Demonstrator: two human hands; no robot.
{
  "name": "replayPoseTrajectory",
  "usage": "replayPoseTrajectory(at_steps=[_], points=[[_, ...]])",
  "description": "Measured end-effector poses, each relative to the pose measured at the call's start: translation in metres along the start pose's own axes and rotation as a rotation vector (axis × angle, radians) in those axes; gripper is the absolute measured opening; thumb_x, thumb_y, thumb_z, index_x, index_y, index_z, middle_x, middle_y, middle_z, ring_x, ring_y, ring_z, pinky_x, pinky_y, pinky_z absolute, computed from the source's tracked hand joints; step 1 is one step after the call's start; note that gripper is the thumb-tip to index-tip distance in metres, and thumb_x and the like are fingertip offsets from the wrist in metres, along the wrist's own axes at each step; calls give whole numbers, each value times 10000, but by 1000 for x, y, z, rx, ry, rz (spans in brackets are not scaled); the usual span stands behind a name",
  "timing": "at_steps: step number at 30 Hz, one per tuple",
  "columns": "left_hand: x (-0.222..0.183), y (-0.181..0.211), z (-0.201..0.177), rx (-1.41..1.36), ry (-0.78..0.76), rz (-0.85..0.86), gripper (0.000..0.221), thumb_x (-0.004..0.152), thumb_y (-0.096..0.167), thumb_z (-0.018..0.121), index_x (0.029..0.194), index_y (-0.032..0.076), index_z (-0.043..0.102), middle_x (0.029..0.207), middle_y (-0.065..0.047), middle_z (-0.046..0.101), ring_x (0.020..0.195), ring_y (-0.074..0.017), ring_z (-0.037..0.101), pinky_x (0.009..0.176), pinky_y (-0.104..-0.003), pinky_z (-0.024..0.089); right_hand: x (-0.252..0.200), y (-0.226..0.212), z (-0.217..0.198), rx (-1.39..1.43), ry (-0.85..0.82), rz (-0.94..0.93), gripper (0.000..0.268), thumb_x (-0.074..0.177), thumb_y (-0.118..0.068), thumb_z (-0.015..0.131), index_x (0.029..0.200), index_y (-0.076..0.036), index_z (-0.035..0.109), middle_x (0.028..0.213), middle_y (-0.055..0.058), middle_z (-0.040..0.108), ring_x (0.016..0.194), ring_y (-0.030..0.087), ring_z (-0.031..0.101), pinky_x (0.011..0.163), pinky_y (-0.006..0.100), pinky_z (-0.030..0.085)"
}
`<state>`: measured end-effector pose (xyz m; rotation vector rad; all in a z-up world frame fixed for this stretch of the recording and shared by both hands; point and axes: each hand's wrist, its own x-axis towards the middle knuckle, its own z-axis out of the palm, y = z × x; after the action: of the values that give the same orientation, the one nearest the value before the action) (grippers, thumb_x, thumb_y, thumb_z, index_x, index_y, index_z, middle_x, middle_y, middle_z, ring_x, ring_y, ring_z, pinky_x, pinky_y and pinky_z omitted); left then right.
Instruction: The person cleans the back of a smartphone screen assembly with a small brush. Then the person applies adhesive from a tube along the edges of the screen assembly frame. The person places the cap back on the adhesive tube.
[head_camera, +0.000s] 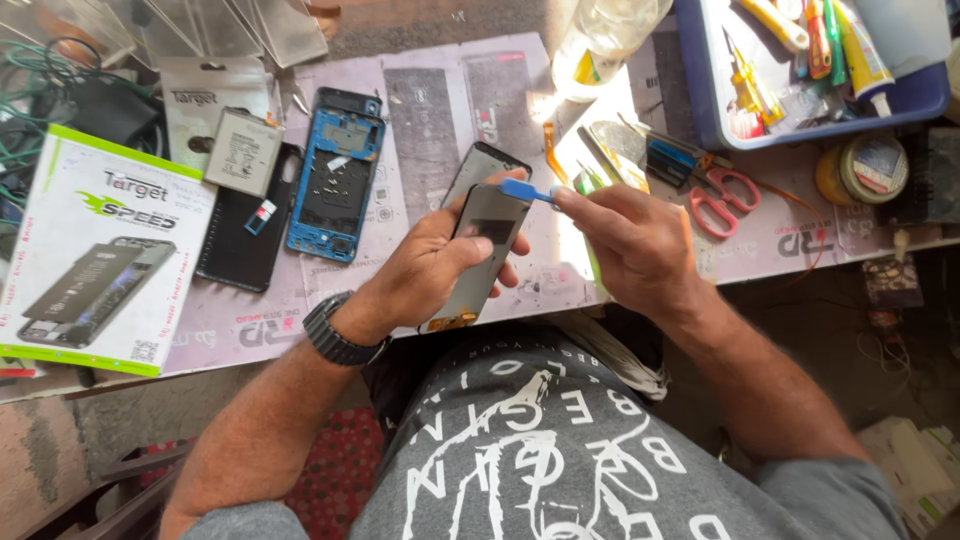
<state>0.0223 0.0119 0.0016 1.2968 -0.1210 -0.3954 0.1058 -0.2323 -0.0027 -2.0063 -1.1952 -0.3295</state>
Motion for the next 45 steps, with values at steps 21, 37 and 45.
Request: replayPoseTrajectory(at_steps=[21,37,45], points=[[11,5,-4,-230,30,-246,1354,584,1054,248,1435,36,520,1144,-140,652,936,-208,672,738,-422,636,1,4,7,-379,-183,-350,494,975,-34,708,1401,-270,632,919,32,650,710,151,601,543,315,521],[13,10,-2,-143,46,-206,1331,576,1070,277,1325,14,582,1048,-104,646,903,-144,658,685,-359,645,3,-6,0,-474,-232,-361,408,1028,-92,739,1398,-251,668,935,-22,629,730,108,601,537,295,482],[16,8,-4,-175,27,-220,1334,631,1050,364,1355,-53,560,1047,-114,620,859,-143,646,603,-355,654,5,-15,-2,-440,-348,-432,450,906,-112,733,1314,-300,719,877,-35,598,712,155,606,559,338,470]])
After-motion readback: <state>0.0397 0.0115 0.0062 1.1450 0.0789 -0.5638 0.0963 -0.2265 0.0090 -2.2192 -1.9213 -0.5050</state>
